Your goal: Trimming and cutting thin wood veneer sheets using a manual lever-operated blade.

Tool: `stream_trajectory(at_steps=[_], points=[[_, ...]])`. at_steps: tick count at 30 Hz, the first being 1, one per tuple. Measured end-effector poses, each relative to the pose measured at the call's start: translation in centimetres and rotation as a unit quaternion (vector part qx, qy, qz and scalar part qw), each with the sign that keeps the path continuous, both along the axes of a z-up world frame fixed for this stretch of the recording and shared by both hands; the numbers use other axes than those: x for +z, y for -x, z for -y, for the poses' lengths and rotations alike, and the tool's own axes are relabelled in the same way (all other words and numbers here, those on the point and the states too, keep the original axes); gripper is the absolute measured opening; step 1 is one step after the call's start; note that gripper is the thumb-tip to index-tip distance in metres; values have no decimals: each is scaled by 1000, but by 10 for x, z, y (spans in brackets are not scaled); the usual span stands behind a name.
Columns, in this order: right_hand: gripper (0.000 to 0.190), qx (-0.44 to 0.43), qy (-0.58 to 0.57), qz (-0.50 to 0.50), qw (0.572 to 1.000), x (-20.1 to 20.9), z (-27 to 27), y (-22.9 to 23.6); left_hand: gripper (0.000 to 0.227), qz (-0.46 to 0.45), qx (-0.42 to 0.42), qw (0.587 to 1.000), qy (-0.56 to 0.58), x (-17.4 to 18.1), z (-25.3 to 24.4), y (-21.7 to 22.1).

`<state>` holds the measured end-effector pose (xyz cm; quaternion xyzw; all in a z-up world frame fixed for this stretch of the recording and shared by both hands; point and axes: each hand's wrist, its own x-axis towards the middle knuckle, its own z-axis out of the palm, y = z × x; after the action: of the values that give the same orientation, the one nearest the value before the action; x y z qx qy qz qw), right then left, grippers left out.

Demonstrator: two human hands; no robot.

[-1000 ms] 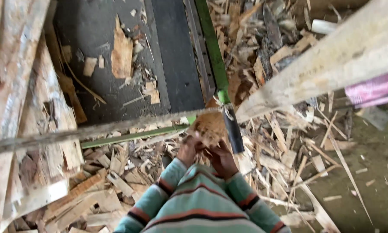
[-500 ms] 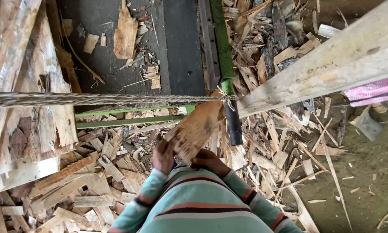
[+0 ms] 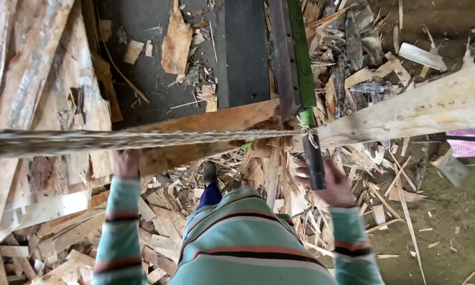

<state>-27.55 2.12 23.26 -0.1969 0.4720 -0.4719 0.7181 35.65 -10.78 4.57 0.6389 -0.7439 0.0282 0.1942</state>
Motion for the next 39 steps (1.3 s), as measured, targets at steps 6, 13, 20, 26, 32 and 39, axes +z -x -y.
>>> stream_trajectory(at_steps=[6, 13, 20, 26, 32, 39], points=[[50, 88, 48, -145, 984, 56, 23, -10, 30, -532, -31, 831, -160, 46, 124, 35], [27, 100, -6, -371, 923, 42, 30, -20, 35, -557, -24, 802, -213, 26, 218, 78], [53, 172, 88, -541, 819, 98, 29, 6, 38, -620, 65, 732, -274, 40, 248, 116], [43, 45, 9, -476, 878, 127, 30, -20, 35, -480, 43, 838, -256, 28, 259, 108], [58, 87, -110, -447, 883, -166, 11, -23, 33, -674, 37, 690, -261, 39, 236, 119], [50, 49, -27, -458, 887, 5, 25, -31, 27, -790, 42, 581, -192, 8, 178, 118]])
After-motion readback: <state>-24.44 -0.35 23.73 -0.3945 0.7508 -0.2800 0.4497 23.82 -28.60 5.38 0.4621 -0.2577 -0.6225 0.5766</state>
